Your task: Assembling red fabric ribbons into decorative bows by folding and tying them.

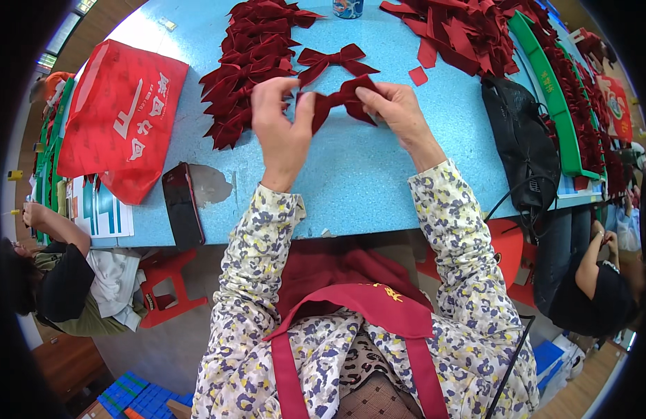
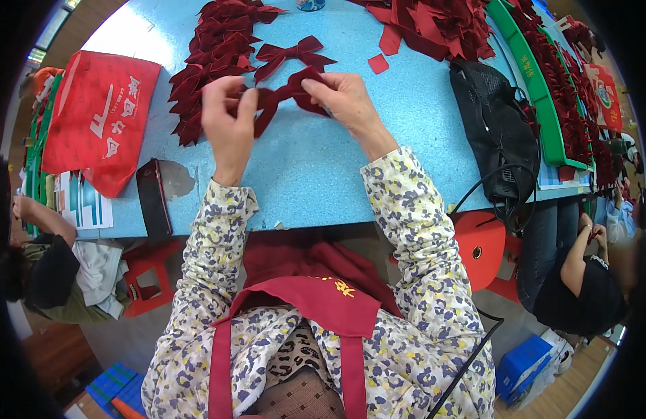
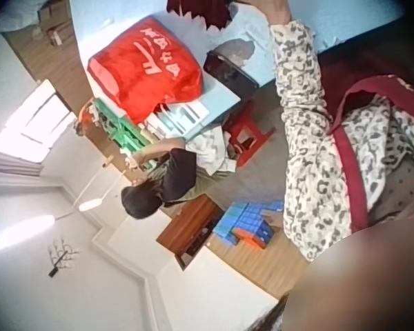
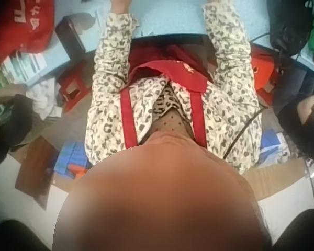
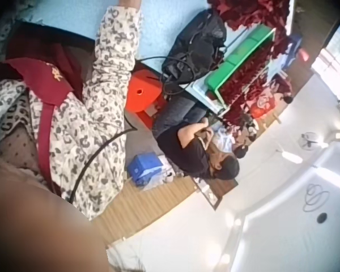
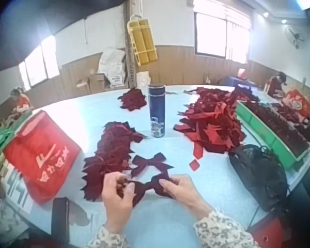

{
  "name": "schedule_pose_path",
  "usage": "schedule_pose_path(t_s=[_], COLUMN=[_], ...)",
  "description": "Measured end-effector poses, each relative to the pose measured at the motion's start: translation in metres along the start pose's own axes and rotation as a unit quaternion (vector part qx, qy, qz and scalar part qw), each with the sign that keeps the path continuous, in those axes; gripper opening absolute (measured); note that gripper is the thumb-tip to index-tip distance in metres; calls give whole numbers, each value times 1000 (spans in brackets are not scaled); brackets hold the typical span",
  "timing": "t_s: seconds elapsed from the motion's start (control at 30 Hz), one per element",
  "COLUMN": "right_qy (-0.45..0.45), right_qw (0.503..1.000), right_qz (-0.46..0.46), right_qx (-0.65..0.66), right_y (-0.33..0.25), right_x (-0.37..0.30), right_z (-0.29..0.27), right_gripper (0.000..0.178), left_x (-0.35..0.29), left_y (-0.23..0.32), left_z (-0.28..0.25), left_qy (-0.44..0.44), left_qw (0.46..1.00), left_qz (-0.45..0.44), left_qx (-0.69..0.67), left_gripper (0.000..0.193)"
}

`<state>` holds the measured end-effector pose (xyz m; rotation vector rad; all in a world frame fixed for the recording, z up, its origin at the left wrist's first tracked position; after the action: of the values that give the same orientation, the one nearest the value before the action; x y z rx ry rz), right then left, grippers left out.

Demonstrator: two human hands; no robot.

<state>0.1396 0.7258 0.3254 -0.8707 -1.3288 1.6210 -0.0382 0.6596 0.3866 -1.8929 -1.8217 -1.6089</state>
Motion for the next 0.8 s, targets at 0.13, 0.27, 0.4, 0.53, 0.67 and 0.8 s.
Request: schedule_pose_path(t_s=[0.13, 0.27, 0.4, 0.53, 0.67, 0.8], right_qy=[160, 255, 115, -22, -48, 7], right_qw=[920, 847, 833, 741, 752, 737], right_qz=[-48, -216, -339, -340, -270, -321], right_qx=[-355, -413, -421, -579, -600, -594], right_y=[-29, -68, -66, -37, -30, -55], right_x=[-8, -21, -29, -38, -43, -49], right_z=[-13, -7, 27, 60, 62, 63], right_gripper=[22, 21, 29, 35, 37, 32], left_x=[3, 3, -13, -41, -43, -39], left_y=[11, 24, 37, 19, 16, 32], left_z=[-17, -18, 6, 25, 18, 7], left_qy=[61, -45, -157, -296, -314, -314], left_qw=[996, 990, 951, 909, 902, 898], left_qz=[41, 78, 180, 169, 156, 178], left_qx=[55, 112, 194, 240, 253, 252], left_gripper=[18, 26, 40, 54, 60, 60])
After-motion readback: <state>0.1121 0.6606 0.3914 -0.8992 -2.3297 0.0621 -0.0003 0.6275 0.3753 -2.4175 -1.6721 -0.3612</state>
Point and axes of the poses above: each hand's wrist, its own x-axis towards the middle knuckle, its own z-axis out of the palm, y = z × x, the point moved 6 cm from there along x, towards the middle knuckle, and after that the axes turned 12 degrees about x, right-handed, at the moved point
